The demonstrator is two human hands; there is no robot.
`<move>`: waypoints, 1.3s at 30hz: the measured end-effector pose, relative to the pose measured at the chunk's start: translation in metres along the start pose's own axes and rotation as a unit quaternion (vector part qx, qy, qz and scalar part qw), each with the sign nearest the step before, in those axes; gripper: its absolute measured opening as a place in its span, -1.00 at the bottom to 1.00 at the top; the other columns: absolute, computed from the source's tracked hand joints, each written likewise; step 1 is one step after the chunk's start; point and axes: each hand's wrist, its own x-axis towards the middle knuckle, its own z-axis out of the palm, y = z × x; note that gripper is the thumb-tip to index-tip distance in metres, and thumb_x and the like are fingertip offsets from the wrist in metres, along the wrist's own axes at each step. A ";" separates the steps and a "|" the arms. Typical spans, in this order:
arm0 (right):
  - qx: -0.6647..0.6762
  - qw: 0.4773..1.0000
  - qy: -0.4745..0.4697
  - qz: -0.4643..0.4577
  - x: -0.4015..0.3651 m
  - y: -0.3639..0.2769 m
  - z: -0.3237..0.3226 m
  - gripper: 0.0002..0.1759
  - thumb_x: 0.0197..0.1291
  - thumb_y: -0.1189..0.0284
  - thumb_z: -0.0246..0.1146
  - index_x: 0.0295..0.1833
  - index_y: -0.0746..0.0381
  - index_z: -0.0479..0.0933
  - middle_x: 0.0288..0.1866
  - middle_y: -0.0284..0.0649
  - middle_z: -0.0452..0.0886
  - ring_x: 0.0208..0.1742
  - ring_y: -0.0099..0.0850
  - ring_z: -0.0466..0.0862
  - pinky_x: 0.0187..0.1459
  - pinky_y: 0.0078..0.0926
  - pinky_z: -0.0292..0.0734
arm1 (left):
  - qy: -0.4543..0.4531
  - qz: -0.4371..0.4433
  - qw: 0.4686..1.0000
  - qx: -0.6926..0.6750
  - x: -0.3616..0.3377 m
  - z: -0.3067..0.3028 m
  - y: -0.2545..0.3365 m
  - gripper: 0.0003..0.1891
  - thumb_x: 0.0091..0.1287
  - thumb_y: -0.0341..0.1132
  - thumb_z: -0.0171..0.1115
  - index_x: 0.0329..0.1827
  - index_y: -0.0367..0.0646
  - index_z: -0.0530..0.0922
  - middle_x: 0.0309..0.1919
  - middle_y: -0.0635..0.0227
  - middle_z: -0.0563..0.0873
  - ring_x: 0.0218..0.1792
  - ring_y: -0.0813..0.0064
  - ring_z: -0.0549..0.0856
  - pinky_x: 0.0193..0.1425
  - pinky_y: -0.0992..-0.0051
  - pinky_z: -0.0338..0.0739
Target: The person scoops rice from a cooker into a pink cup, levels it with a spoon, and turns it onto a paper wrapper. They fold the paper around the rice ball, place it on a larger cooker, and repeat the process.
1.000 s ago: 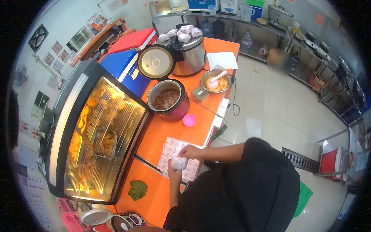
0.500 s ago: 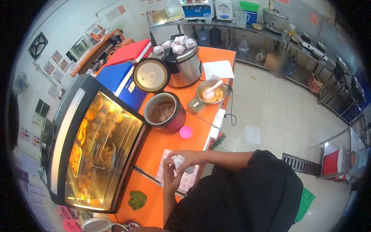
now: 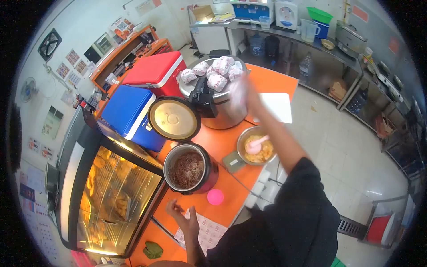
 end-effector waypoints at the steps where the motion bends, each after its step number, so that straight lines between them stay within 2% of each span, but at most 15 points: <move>1: 0.021 0.998 -0.011 -0.065 0.061 -0.020 -0.024 -0.42 0.51 -0.22 0.03 0.07 0.09 0.55 -0.18 -0.32 0.68 -0.17 -0.44 0.73 -0.11 -0.34 0.67 | 0.007 -0.048 0.999 0.004 -0.007 0.000 -0.009 -0.37 0.31 -0.43 0.41 0.42 -0.16 0.34 0.21 0.19 0.39 0.01 0.34 0.39 0.11 0.34 0.36; 4: -0.173 0.964 0.197 -0.049 0.186 -0.065 -0.035 -0.53 0.46 0.07 0.12 0.35 0.04 0.35 0.14 -0.17 0.60 0.02 -0.28 0.70 -0.02 -0.07 0.64 | 0.020 -0.202 0.979 0.007 -0.032 -0.005 -0.037 -0.39 0.31 -0.49 0.38 0.41 -0.13 0.35 0.24 0.25 0.41 0.07 0.35 0.41 0.12 0.34 0.38; 11: -0.282 0.959 0.015 0.032 0.396 -0.005 -0.023 -0.46 0.42 0.39 0.24 0.48 0.13 0.36 0.25 -0.14 0.58 0.10 -0.22 0.68 0.03 0.11 0.62 | 0.092 -0.323 0.942 -0.003 -0.084 -0.005 -0.082 -0.45 0.35 -0.44 0.36 0.38 -0.13 0.37 0.20 0.31 0.49 0.07 0.42 0.48 0.02 0.41 0.44; 13: -0.395 0.917 0.037 -0.040 0.433 0.017 -0.022 -0.50 0.48 0.30 0.21 0.43 0.30 0.49 0.23 -0.10 0.66 0.22 -0.20 0.67 0.20 -0.02 0.62 | 0.078 -0.319 0.944 0.026 -0.086 -0.007 -0.083 -0.46 0.34 -0.40 0.38 0.36 -0.15 0.40 0.19 0.27 0.51 0.11 0.39 0.50 0.04 0.40 0.46; 15: -0.406 0.904 -0.136 -0.002 0.501 0.046 -0.051 -0.46 0.57 0.13 -0.03 0.49 0.17 0.44 0.43 0.08 0.55 0.33 0.03 0.63 0.29 0.06 0.57 | 0.067 -0.280 0.952 0.105 -0.096 -0.008 -0.090 -0.44 0.31 -0.36 0.42 0.35 -0.18 0.43 0.21 0.21 0.51 0.20 0.30 0.52 0.15 0.38 0.49; 17: -0.333 0.902 -0.230 0.146 0.527 0.045 -0.062 -0.24 0.21 -0.12 0.43 0.30 0.26 0.65 0.25 -0.16 0.68 0.27 -0.18 0.55 0.33 -0.16 0.42 | 0.096 -0.319 0.941 0.060 -0.098 -0.011 -0.088 -0.42 0.30 -0.35 0.44 0.37 -0.12 0.44 0.21 0.23 0.51 0.17 0.27 0.53 0.10 0.36 0.53; 18: -0.539 0.807 -0.237 0.042 0.534 0.035 -0.071 -0.31 0.33 -0.06 0.25 0.37 0.22 0.59 0.25 -0.05 0.67 0.27 -0.06 0.59 0.31 -0.03 0.46 | 0.100 -0.325 0.938 0.072 -0.101 -0.014 -0.089 -0.43 0.29 -0.36 0.45 0.36 -0.09 0.45 0.19 0.23 0.51 0.11 0.28 0.54 0.03 0.36 0.54; 20: -0.913 0.358 -0.126 -0.149 0.552 0.018 -0.088 -0.40 0.58 0.04 -0.13 0.49 0.14 0.46 0.26 0.17 0.66 0.27 0.18 0.67 0.28 0.21 0.52 | 0.119 -0.305 0.940 0.094 -0.100 -0.024 -0.084 -0.48 0.30 -0.41 0.42 0.32 -0.10 0.47 0.15 0.22 0.51 0.01 0.27 0.56 -0.04 0.37 0.53; 21: -0.924 0.307 -0.119 -0.193 0.518 0.002 -0.072 -0.30 0.57 -0.07 -0.22 0.37 0.18 0.58 0.17 0.16 0.72 0.22 0.21 0.69 0.27 0.22 0.51 | 0.134 -0.299 0.941 0.084 -0.101 -0.028 -0.079 -0.48 0.29 -0.44 0.41 0.32 -0.11 0.47 0.13 0.20 0.51 -0.01 0.28 0.56 -0.04 0.36 0.53; 25: -0.645 0.656 0.080 -0.383 0.344 -0.056 0.013 -0.37 0.52 -0.05 0.07 0.16 0.31 0.69 0.08 0.15 0.75 0.11 0.14 0.71 0.20 -0.04 0.56 | 0.149 -0.305 0.932 0.131 -0.137 -0.049 -0.088 -0.48 0.29 -0.47 0.40 0.32 -0.10 0.47 0.15 0.30 0.51 0.02 0.40 0.54 -0.04 0.44 0.50; 28: -0.645 0.674 -0.201 -0.297 0.128 -0.053 0.070 -0.53 0.58 0.15 0.09 0.06 0.37 0.65 -0.05 -0.01 0.76 -0.04 -0.14 0.69 0.10 -0.21 0.55 | 0.184 -0.342 0.913 0.123 -0.165 -0.063 -0.097 -0.48 0.28 -0.49 0.40 0.31 -0.10 0.48 0.16 0.29 0.52 0.02 0.40 0.54 -0.05 0.43 0.50; 30: -0.616 0.688 -0.380 -0.048 0.006 0.023 0.063 -0.61 0.53 0.25 0.10 0.12 0.35 0.64 -0.01 -0.04 0.73 0.06 -0.23 0.70 0.15 -0.20 0.54 | 0.224 -0.364 0.895 0.125 -0.187 -0.080 -0.105 -0.49 0.28 -0.47 0.37 0.32 -0.11 0.48 0.20 0.22 0.53 0.02 0.31 0.57 0.01 0.33 0.54; 33: -0.604 0.510 -0.567 0.231 -0.166 0.162 0.098 -0.30 0.39 -0.11 0.24 0.12 0.41 0.65 -0.26 0.05 0.76 -0.33 -0.10 0.83 -0.23 -0.23 0.74 | 0.283 -0.363 0.870 0.180 -0.216 -0.123 -0.116 -0.53 0.29 -0.46 0.37 0.27 -0.11 0.51 0.17 0.21 0.55 0.03 0.29 0.58 0.05 0.32 0.55; 37: -0.708 0.510 -0.441 0.210 -0.242 0.318 0.068 -0.34 0.37 0.02 0.35 0.25 0.40 0.54 -0.14 0.00 0.74 -0.41 -0.24 0.81 -0.49 -0.36 0.71 | 0.380 -0.322 0.826 0.265 -0.246 -0.226 -0.127 -0.65 0.32 -0.46 0.33 0.17 -0.12 0.59 0.00 0.22 0.66 -0.05 0.25 0.62 0.07 0.30 0.56; 39: -0.567 0.725 -0.329 0.213 -0.266 0.355 0.053 -0.37 0.36 0.19 0.36 0.34 0.44 0.44 -0.02 0.09 0.70 -0.36 -0.21 0.80 -0.44 -0.28 0.76 | 0.411 -0.304 0.795 0.326 -0.270 -0.293 -0.142 -0.71 0.33 -0.46 0.33 0.11 -0.12 0.63 -0.07 0.25 0.69 -0.08 0.26 0.64 0.07 0.30 0.57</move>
